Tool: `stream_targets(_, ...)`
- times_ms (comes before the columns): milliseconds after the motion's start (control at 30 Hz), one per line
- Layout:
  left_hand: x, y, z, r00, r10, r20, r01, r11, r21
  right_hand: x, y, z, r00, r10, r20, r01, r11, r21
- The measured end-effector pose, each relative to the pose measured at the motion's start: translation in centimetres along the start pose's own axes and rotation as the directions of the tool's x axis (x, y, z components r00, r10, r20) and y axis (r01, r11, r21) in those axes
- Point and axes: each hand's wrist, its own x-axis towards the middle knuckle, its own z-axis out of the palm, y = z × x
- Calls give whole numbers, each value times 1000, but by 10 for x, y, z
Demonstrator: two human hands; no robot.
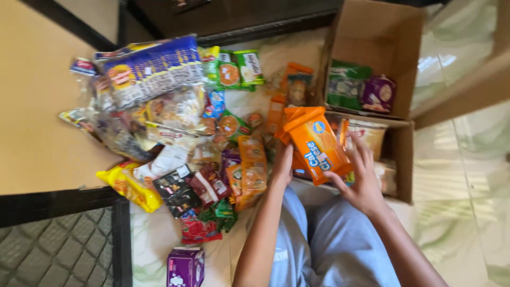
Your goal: Sort various packaged snack items from a pile on the floor into cardboard boxes and onto a shelf.
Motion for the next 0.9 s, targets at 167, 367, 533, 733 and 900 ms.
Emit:
stream_targets(167,-5,-9,35,990,104,93,-129,935,331,-5,34,-12,560,810,175,-815,577,-62)
stream_targets(367,-24,38,63,958,214,191,-285,625,727,-78,137,-30,752,652,-94,-607,741,287)
stream_targets(533,-10,27,14,981,173,91,-194,803,563,-76,173,-53,752,651,-101,-657,732,-180)
stream_targets(733,-25,59,5,997,79,-23,-63,912,406,-21,213,-56,837,536,111,-407,744,-530)
stream_targets(900,-27,53,2,999,34,-28,-19,906,422,-13,200,-33,758,646,90,-430,598,-676)
